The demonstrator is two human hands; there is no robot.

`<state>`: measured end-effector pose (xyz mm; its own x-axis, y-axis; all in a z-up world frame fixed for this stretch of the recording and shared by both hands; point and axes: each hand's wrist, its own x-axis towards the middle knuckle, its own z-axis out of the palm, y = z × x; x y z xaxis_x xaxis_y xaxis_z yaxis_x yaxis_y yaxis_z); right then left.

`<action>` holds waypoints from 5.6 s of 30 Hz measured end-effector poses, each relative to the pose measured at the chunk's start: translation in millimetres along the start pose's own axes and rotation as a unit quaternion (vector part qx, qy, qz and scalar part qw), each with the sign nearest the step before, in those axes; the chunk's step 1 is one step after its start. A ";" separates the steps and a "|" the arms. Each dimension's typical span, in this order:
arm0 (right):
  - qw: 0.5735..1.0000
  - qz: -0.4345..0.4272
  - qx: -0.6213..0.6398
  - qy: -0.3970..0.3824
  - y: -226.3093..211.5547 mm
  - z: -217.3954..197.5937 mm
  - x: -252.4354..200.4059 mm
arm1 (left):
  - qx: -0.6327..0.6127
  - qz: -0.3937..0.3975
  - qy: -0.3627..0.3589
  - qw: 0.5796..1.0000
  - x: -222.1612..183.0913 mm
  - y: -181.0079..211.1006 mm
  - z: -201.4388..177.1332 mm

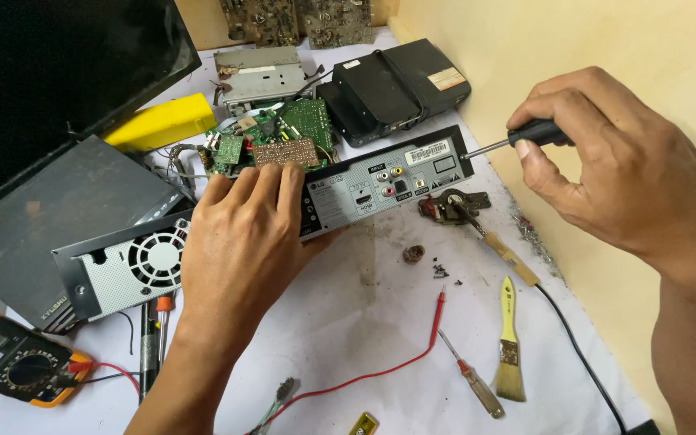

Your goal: Disassembling and reassembling the metal casing of an electronic device using a screwdriver

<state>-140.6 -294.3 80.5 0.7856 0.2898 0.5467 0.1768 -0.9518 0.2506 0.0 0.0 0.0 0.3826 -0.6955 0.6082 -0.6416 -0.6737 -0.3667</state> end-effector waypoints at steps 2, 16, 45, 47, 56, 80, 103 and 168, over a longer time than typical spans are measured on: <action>0.999 -0.039 -0.009 -0.015 5.4 -3.3 3.5 | 0.000 0.001 -0.004 1.000 -0.3 -0.1 -0.6; 0.981 0.010 -0.183 -0.058 16.2 14.2 8.3 | -0.017 -0.006 0.005 1.000 2.2 1.0 -0.5; 0.976 0.070 -0.163 -0.128 12.2 24.4 23.9 | -0.031 -0.005 0.002 1.000 6.2 0.9 -0.1; 0.978 0.078 -0.084 -0.174 12.0 15.8 25.4 | -0.030 -0.003 -0.003 1.000 6.3 0.8 0.1; 0.968 0.072 -0.142 -0.195 17.6 15.2 33.7 | -0.028 -0.005 0.000 1.000 7.4 -0.4 0.5; 0.967 -0.028 -0.211 -0.137 23.2 20.5 25.7 | -0.030 -0.006 -0.008 1.000 7.1 -0.7 0.4; 0.957 0.036 -0.133 -0.255 30.4 15.9 36.5 | -0.042 -0.005 0.001 0.999 6.9 -1.7 2.0; 0.888 0.236 0.382 0.096 -67.8 70.2 -64.8 | -0.018 0.000 0.040 0.999 6.8 -5.8 2.9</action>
<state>-161.8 -255.6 -28.0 0.7768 -0.2169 0.5913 0.2637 -0.7405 -0.6181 8.2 -1.6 4.2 0.3291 -0.6728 0.6627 -0.6662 -0.6627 -0.3420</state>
